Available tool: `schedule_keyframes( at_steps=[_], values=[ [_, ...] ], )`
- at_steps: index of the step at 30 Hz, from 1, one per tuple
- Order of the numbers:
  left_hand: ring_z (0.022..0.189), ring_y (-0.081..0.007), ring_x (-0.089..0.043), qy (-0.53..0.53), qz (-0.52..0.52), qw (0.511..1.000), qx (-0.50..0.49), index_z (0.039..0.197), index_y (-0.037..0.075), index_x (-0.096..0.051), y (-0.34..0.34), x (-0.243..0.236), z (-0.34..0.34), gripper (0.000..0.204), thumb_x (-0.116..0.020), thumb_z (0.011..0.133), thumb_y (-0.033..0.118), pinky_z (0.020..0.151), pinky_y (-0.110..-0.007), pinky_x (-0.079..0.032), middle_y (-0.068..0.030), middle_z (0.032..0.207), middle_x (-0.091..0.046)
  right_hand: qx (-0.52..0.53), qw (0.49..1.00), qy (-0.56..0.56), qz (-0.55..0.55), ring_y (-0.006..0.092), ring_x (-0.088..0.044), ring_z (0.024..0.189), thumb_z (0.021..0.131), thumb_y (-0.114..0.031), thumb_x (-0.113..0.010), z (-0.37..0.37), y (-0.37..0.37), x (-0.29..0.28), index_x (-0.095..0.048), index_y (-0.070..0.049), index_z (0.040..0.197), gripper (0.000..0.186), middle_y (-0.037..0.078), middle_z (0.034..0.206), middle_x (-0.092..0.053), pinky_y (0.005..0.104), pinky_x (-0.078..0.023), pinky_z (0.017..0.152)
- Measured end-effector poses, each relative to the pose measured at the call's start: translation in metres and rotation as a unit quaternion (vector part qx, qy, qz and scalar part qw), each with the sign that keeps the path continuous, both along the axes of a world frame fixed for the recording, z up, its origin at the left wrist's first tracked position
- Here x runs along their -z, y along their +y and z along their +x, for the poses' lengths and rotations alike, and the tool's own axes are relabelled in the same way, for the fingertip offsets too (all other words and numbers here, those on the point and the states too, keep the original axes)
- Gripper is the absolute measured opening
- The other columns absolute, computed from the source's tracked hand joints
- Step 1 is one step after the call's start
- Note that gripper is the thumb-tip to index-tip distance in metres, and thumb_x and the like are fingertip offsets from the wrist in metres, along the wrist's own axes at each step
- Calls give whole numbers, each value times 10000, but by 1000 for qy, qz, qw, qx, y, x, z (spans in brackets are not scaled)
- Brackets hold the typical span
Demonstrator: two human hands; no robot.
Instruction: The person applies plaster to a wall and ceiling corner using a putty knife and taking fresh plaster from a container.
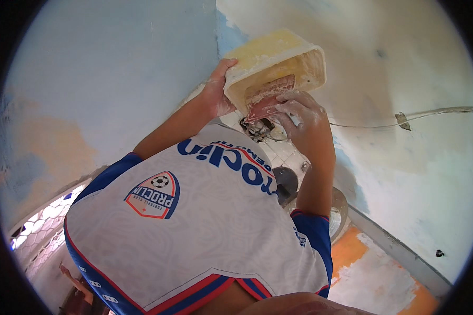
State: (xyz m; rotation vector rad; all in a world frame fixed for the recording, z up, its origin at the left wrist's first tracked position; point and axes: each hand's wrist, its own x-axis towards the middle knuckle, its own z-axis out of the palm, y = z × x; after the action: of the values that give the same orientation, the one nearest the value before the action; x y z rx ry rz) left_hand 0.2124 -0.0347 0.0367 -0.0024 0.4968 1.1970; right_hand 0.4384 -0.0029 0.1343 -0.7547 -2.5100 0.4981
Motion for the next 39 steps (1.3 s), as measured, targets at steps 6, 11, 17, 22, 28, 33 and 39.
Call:
schedule_keyframes(
  at_steps=[6, 11, 17, 22, 28, 33, 39],
  values=[
    [1379, -314, -521, 1, 45, 999, 12, 1547, 73, -405, 2, 1, 5, 746, -567, 955, 497, 1172, -468, -419, -174, 1524, -498, 47, 993, 12, -107, 329, -720, 991, 789, -23, -785, -2, 2, 0, -754, -20, 918, 132, 114, 1071, -752, 416, -582, 844],
    [1377, -317, -521, -7, 63, 997, 31, 1550, 69, -399, -4, 6, -2, 758, -568, 958, 512, 1167, -470, -425, -186, 1518, -494, 38, 993, 76, -77, 305, -730, 988, 763, 7, -795, -6, -2, 15, -749, -16, 893, 140, 95, 1071, -762, 399, -588, 832],
    [1384, -330, -512, -17, 2, 999, 31, 1559, 67, -382, -27, 12, -19, 781, -567, 953, 524, 1180, -495, -412, -201, 1521, -484, 46, 986, 131, -88, 299, -734, 973, 753, -9, -815, -15, -26, 26, -750, -29, 891, 154, 89, 1055, -769, 380, -587, 799],
    [1373, -330, -519, -29, -32, 999, 20, 1561, 59, -379, -24, 14, -7, 788, -551, 949, 525, 1180, -508, -406, -199, 1526, -482, 65, 981, 162, -88, 291, -745, 961, 733, 11, -836, 1, -29, 28, -758, -19, 887, 175, 107, 1059, -777, 374, -584, 817],
    [1375, -334, -516, 31, -72, 996, 34, 1564, 72, -394, -11, 10, -6, 788, -520, 952, 553, 1159, -506, -421, -192, 1527, -485, 130, 962, 198, -138, 275, -752, 963, 722, 31, -852, 3, -31, 37, -773, -10, 890, 190, 126, 1059, -782, 369, -584, 842],
    [1362, -328, -537, -36, -39, 997, 57, 1565, 96, -406, 5, 13, -20, 778, -508, 955, 568, 1138, -509, -439, -161, 1522, -507, 153, 968, 183, -81, 275, -759, 948, 740, 34, -851, -13, -27, 33, -776, -19, 896, 181, 134, 1056, -785, 356, -591, 836],
    [1363, -302, -553, -50, 8, 999, 0, 1556, 132, -432, -9, 29, -32, 716, -465, 980, 556, 1138, -504, -449, -107, 1508, -545, 175, 935, 301, -73, 266, -760, 978, 757, 44, -852, -4, -37, 34, -767, 9, 931, 197, 183, 1068, -783, 356, -586, 872]
  ],
)
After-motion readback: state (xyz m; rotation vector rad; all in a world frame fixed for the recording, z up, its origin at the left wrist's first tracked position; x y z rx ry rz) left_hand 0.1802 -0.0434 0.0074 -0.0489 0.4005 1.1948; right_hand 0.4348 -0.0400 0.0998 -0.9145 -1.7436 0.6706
